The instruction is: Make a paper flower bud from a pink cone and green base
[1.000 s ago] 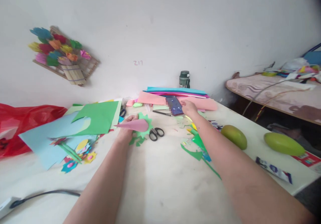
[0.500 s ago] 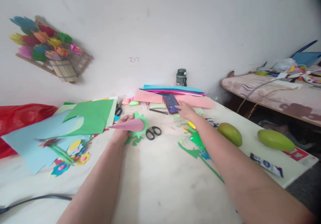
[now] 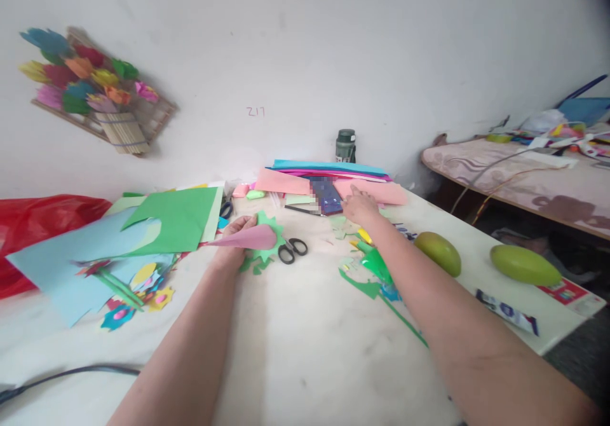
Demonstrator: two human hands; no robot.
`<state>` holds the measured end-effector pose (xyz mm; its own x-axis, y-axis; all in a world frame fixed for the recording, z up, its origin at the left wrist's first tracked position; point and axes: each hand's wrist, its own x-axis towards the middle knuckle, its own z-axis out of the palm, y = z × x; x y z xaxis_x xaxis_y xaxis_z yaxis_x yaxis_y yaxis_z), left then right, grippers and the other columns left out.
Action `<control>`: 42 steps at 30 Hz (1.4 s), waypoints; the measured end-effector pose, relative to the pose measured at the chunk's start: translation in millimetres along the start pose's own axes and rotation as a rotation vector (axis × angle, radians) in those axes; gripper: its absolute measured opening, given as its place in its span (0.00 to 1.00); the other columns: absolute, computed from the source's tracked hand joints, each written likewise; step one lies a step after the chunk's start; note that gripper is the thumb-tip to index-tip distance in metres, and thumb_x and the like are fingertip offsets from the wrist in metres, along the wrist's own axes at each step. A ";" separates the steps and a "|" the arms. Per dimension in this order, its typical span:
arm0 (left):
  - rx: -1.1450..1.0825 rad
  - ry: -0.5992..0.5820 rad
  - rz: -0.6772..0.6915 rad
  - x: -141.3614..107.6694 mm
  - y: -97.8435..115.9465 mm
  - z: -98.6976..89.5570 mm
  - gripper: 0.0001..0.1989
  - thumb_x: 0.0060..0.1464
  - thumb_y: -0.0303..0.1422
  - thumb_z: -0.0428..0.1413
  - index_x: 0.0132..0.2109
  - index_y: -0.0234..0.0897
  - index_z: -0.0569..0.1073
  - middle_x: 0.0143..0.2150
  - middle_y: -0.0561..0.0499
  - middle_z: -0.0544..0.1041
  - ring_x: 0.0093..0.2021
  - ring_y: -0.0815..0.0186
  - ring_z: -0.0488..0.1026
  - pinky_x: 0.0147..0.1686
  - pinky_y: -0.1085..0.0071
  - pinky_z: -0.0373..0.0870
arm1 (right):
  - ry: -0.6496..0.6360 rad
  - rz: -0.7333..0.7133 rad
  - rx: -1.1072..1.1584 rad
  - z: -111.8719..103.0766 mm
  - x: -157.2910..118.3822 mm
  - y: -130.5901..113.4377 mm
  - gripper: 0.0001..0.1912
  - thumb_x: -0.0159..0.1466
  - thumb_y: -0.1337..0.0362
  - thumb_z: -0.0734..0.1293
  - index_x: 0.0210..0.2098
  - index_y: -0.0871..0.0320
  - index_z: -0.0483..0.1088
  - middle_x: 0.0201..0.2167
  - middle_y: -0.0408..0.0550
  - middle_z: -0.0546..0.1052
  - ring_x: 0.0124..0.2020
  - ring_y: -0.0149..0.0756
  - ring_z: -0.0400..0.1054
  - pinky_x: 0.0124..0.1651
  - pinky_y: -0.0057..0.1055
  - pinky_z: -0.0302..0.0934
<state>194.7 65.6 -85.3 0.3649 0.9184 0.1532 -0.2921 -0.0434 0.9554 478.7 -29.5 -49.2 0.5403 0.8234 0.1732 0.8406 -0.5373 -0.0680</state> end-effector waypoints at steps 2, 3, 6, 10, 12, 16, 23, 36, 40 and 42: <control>-0.005 -0.008 0.001 -0.9 2.1 2.2 0.18 0.37 0.43 0.65 0.26 0.34 0.69 0.18 0.58 0.67 0.16 0.76 0.61 0.17 0.79 0.55 | 0.027 -0.005 -0.013 -6.6 -1.0 -4.4 0.21 0.65 0.61 0.55 0.51 0.63 0.71 0.63 0.57 0.57 0.58 0.53 0.57 0.57 0.45 0.50; -0.005 -0.015 0.003 -1.2 2.9 3.1 0.18 0.36 0.43 0.65 0.26 0.34 0.69 0.18 0.57 0.68 0.16 0.76 0.62 0.17 0.79 0.55 | 0.036 -0.010 0.000 -9.8 -1.1 -7.8 0.21 0.64 0.61 0.56 0.50 0.63 0.71 0.60 0.59 0.62 0.56 0.52 0.59 0.56 0.44 0.51; 0.019 -0.048 -0.004 -0.9 4.3 3.7 0.18 0.36 0.44 0.65 0.26 0.34 0.70 0.18 0.57 0.68 0.16 0.76 0.61 0.16 0.79 0.55 | 0.032 -0.039 0.173 -18.9 -2.3 -24.9 0.17 0.63 0.61 0.59 0.45 0.60 0.74 0.47 0.57 0.75 0.50 0.47 0.67 0.49 0.37 0.58; 0.052 -0.093 -0.019 -0.1 5.8 1.8 0.19 0.35 0.45 0.65 0.25 0.34 0.70 0.16 0.57 0.67 0.15 0.76 0.61 0.15 0.79 0.53 | -0.135 -0.173 0.675 -28.9 -14.6 -60.5 0.13 0.62 0.63 0.60 0.36 0.62 0.75 0.34 0.53 0.79 0.36 0.38 0.73 0.35 0.26 0.62; 0.067 -0.105 -0.022 -0.3 7.4 1.5 0.19 0.36 0.45 0.65 0.24 0.34 0.70 0.17 0.57 0.67 0.15 0.76 0.61 0.15 0.78 0.53 | -0.293 -0.225 0.913 -32.6 -25.2 -78.2 0.12 0.62 0.63 0.61 0.36 0.64 0.73 0.36 0.54 0.79 0.33 0.34 0.73 0.32 0.24 0.62; 0.123 -0.090 -0.016 -1.5 12.1 3.2 0.20 0.34 0.46 0.65 0.24 0.34 0.70 0.16 0.56 0.67 0.16 0.75 0.61 0.16 0.77 0.52 | -0.488 -0.272 1.117 -35.7 -42.2 -100.8 0.17 0.64 0.56 0.60 0.38 0.65 0.71 0.36 0.56 0.79 0.30 0.32 0.73 0.29 0.23 0.62; 0.288 -0.105 0.002 -3.7 19.0 7.1 0.19 0.35 0.45 0.65 0.26 0.33 0.73 0.18 0.55 0.68 0.18 0.74 0.61 0.18 0.76 0.53 | -0.543 -0.290 1.186 -26.0 -49.9 -112.3 0.06 0.56 0.68 0.66 0.24 0.62 0.68 0.19 0.42 0.72 0.20 0.27 0.67 0.24 0.22 0.59; -0.151 0.003 -0.248 -1.8 19.3 -0.8 0.09 0.38 0.35 0.58 0.28 0.36 0.67 0.17 0.58 0.65 0.17 0.70 0.65 0.20 0.72 0.68 | -0.259 0.054 1.597 -3.3 -45.5 -120.8 0.09 0.54 0.75 0.67 0.20 0.61 0.65 0.12 0.38 0.67 0.12 0.26 0.62 0.13 0.21 0.56; -0.143 -0.058 -0.252 -3.6 18.2 0.1 0.10 0.34 0.29 0.58 0.28 0.34 0.68 0.18 0.57 0.68 0.17 0.71 0.66 0.24 0.68 0.72 | -0.216 0.134 1.662 1.5 -45.7 -125.8 0.09 0.55 0.74 0.67 0.20 0.61 0.66 0.12 0.37 0.67 0.12 0.25 0.62 0.13 0.22 0.58; -0.126 -0.069 -0.217 -4.0 17.1 0.5 0.10 0.33 0.29 0.59 0.28 0.34 0.67 0.18 0.57 0.68 0.17 0.72 0.66 0.26 0.68 0.73 | -0.223 0.147 1.667 3.0 -46.6 -127.6 0.09 0.55 0.74 0.67 0.20 0.61 0.65 0.12 0.37 0.66 0.11 0.26 0.62 0.13 0.22 0.59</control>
<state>188.6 61.0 -69.4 0.4891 0.8717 -0.0310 -0.3063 0.2049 0.9296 346.4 1.3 -51.5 0.4837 0.8737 -0.0511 -0.1720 0.0376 -0.9844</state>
